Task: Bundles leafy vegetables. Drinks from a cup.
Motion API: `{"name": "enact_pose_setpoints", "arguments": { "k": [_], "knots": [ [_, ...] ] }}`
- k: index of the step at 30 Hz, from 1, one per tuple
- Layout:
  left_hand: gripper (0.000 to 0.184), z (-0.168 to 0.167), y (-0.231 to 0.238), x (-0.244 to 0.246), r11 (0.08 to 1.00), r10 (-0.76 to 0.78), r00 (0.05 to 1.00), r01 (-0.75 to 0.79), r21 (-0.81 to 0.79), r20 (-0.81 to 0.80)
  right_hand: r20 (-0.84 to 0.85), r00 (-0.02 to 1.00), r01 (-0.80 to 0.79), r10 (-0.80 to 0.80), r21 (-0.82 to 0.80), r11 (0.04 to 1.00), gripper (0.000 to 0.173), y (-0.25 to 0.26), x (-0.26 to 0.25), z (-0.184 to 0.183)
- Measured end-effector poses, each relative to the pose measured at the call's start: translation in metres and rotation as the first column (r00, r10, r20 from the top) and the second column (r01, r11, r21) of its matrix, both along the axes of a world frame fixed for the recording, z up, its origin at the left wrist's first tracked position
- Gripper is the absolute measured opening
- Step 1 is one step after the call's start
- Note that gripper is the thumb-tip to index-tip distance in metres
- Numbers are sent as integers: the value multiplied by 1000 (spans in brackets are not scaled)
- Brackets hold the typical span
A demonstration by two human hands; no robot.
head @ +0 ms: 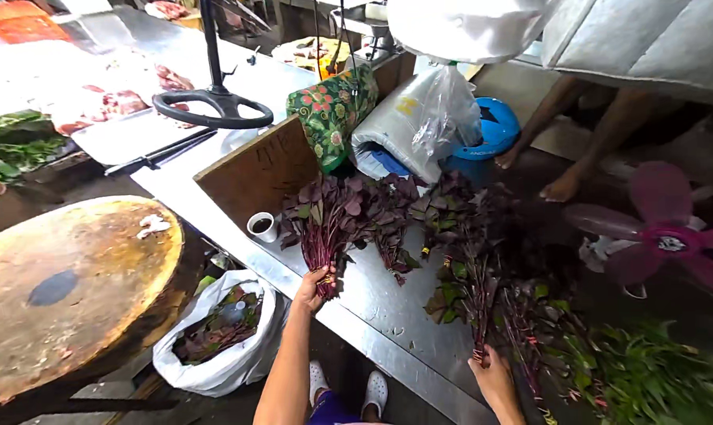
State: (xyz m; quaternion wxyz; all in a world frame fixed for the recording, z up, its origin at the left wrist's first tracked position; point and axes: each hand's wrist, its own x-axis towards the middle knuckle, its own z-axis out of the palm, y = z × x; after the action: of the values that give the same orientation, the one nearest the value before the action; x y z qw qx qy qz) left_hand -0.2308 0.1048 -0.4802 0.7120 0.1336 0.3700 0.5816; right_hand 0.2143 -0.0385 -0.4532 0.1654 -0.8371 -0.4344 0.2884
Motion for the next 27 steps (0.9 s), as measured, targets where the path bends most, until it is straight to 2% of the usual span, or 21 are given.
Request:
{"name": "enact_pose_setpoints", "arguments": {
  "k": [2,4,5,7,8,9,10,11,12,13,14,15,16,17,19,21,23,25,27],
  "knots": [
    [18,6,-4,-4,997,31,995,-37,-65,-93,17,1000,5,-6,24,1000,64,2,0,4],
    [21,15,-6,0,985,50,938,-103,-138,-344,-72,997,0,-1,-4,1000,53,6,3,1],
    [30,19,-8,2,978,58,849,-154,-140,-526,-150,989,-5,-1,-37,999,43,7,5,-2],
    [60,28,-19,-1,975,66,547,-214,-63,-835,-283,959,-16,-11,-95,995,34,10,7,-3],
    [68,36,-29,-1,974,93,395,-227,1,-914,-337,941,-11,-21,-90,996,33,10,5,3],
    [65,49,-42,4,968,143,273,-237,77,-951,-392,920,2,-26,-63,998,33,9,1,11],
    [54,64,-58,19,963,193,212,-228,143,-958,-443,896,13,-21,-21,1000,34,6,-5,22],
    [41,80,-75,41,970,199,251,-184,155,-947,-477,879,18,-1,30,999,34,2,-12,34],
    [34,92,-91,69,992,124,380,-84,99,-917,-475,879,9,30,80,997,34,-1,-22,46],
    [34,99,-105,98,997,-36,516,80,6,-856,-440,895,-24,76,122,992,35,-5,-35,57],
    [40,100,-115,126,957,-237,600,279,-77,-764,-381,915,-76,132,157,985,36,-10,-49,66],
    [45,94,-121,152,885,-405,614,449,-122,-678,-315,929,-146,196,176,974,38,-14,-64,71],
    [48,83,-123,177,826,-506,608,546,-140,-612,-257,928,-229,268,173,958,39,-20,-78,75],
    [46,72,-124,197,799,-554,615,582,-151,-561,-248,907,-319,339,117,940,40,-25,-88,78],
    [36,51,-119,223,827,-553,683,520,-215,-477,-336,852,-421,401,14,907,38,-27,-90,85],
    [30,45,-115,222,845,-528,771,432,-315,-357,-398,878,-275,266,37,961,34,-25,-63,93],
    [38,56,-113,196,804,-543,836,491,-335,-76,-206,967,-119,148,146,982,33,-24,-5,93],
    [51,64,-119,162,776,-562,793,604,-184,235,25,999,-27,21,286,958,33,-22,65,87],
    [45,68,-122,140,773,-552,682,634,-12,480,114,985,83,-130,348,934,40,-14,127,82]
  ]
}}
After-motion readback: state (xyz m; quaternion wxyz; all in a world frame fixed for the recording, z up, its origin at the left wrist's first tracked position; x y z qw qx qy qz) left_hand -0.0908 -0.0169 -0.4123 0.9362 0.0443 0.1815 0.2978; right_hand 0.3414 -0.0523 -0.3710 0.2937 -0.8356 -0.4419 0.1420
